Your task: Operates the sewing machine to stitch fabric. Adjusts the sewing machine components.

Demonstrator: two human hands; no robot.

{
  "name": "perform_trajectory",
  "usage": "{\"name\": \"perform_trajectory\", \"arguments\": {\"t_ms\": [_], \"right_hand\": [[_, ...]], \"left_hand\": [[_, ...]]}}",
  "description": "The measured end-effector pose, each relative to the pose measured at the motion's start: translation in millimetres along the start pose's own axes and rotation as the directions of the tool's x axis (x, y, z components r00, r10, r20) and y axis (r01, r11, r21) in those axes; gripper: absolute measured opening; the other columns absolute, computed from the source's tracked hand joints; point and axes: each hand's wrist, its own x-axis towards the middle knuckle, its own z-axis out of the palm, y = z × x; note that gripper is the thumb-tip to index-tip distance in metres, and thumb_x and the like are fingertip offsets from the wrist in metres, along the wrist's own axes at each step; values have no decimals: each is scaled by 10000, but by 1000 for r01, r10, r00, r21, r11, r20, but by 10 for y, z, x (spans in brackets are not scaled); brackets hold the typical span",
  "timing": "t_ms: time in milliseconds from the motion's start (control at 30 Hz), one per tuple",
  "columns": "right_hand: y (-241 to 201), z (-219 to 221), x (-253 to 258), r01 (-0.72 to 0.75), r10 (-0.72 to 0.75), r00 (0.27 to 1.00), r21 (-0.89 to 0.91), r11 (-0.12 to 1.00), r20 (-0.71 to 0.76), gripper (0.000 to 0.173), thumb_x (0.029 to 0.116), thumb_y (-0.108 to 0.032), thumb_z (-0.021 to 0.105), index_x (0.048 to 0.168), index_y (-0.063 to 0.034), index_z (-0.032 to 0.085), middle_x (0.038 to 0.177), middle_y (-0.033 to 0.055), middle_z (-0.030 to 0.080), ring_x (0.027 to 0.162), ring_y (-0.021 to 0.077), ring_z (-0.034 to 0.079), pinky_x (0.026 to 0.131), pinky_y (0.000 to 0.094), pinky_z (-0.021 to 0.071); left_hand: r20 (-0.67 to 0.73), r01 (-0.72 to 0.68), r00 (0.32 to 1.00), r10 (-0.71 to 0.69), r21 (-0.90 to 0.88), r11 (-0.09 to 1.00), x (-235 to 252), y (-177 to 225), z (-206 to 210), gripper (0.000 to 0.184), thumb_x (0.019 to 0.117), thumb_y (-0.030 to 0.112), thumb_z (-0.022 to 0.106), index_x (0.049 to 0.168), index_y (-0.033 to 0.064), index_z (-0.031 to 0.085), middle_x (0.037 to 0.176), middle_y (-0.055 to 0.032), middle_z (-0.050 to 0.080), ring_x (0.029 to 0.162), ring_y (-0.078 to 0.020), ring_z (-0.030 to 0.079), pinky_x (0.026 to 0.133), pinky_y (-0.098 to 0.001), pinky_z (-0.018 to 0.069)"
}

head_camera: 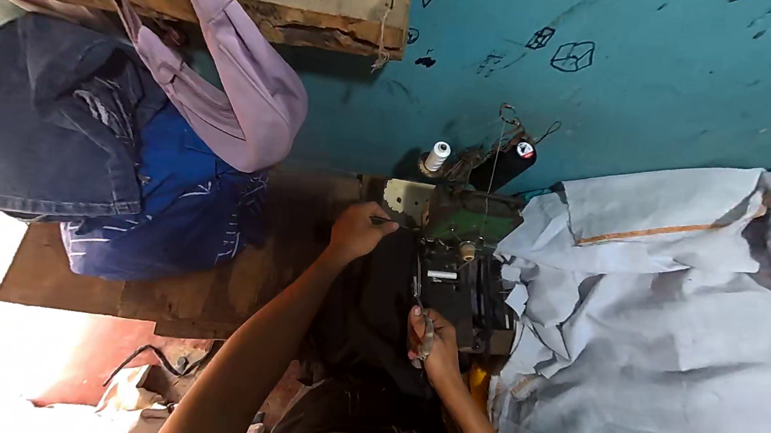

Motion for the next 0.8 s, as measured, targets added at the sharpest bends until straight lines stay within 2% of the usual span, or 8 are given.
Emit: {"name": "perform_trajectory", "arguments": {"t_ms": [67, 133, 167, 200, 267, 333, 500, 800], "right_hand": [[8, 43, 20, 3, -3, 1000, 25, 1000, -3, 293, 1070, -165, 483, 814, -45, 559, 568, -47, 493, 439, 28, 494, 430, 181, 464], [19, 90, 29, 15, -14, 1000, 39, 999, -10, 291, 1070, -158, 479, 811, -46, 551, 569, -48, 498, 439, 26, 497, 430, 180, 468], [30, 112, 27, 23, -22, 1000, 48, 999, -14, 290, 1070, -151, 475, 814, -42, 554, 571, -48, 502, 441, 25, 498, 432, 178, 467], [43, 134, 23, 29, -28, 999, 58, 998, -19, 287, 1069, -146, 471, 817, -39, 556, 569, -49, 505, 441, 24, 501, 431, 175, 468], [55, 162, 6, 22, -21, 999, 55, 998, -25, 273, 1071, -145, 472, 834, -37, 554, 567, -44, 500, 437, 26, 501, 426, 175, 469], [66, 156, -27, 21, -20, 1000, 37, 999, -24, 273, 1068, -148, 471, 830, -40, 553, 567, -46, 494, 433, 23, 495, 425, 170, 467], [95, 107, -80, 43, -42, 999, 53, 998, -25, 256, 1051, -164, 482, 828, -58, 552, 557, -61, 490, 426, 13, 488, 417, 169, 460], [-16, 114, -9, 4, -3, 1000, 28, 1000, -26, 288, 1069, -169, 484, 815, -52, 553, 554, -50, 490, 423, 25, 490, 417, 174, 458]], "left_hand": [[-2, -63, 998, 63, 52, 997, 1, 19, -8, 291, 954, 341, 734, 1093, 86, 718, 1043, -150, 717, 969, -327, 678, 841, -584, 517], [-21, -226, 973, 230, 100, 969, 11, 25, 4, 271, 974, 289, 711, 1088, 43, 721, 1169, -172, 677, 1138, -362, 607, 986, -584, 446], [-12, -292, 955, 295, 112, 950, 25, 27, 15, 259, 992, 256, 683, 1095, 19, 706, 1214, -194, 657, 1189, -385, 580, 1034, -586, 415], [11, -302, 953, 304, 137, 943, 33, 45, 26, 264, 1016, 245, 645, 1129, 10, 683, 1194, -209, 667, 1176, -400, 591, 1032, -585, 423], [95, -231, 972, 215, 219, 948, 66, 87, 57, 299, 1072, 267, 536, 1250, 33, 590, 1068, -212, 694, 1026, -397, 680, 902, -600, 522], [146, -142, 984, 107, 255, 957, 38, 133, 86, 299, 1100, 269, 455, 1315, 69, 509, 986, -206, 690, 925, -390, 697, 824, -594, 541], [86, -44, 996, 21, 276, 960, -80, 102, 147, 356, 1107, 319, 427, 1385, 107, 495, 1001, -199, 706, 941, -396, 703, 831, -590, 539], [-16, 14, 1000, -10, 273, 962, -150, 115, 214, 382, 1103, 368, 432, 1391, 133, 518, 959, -193, 711, 916, -408, 701, 806, -600, 527]]}}
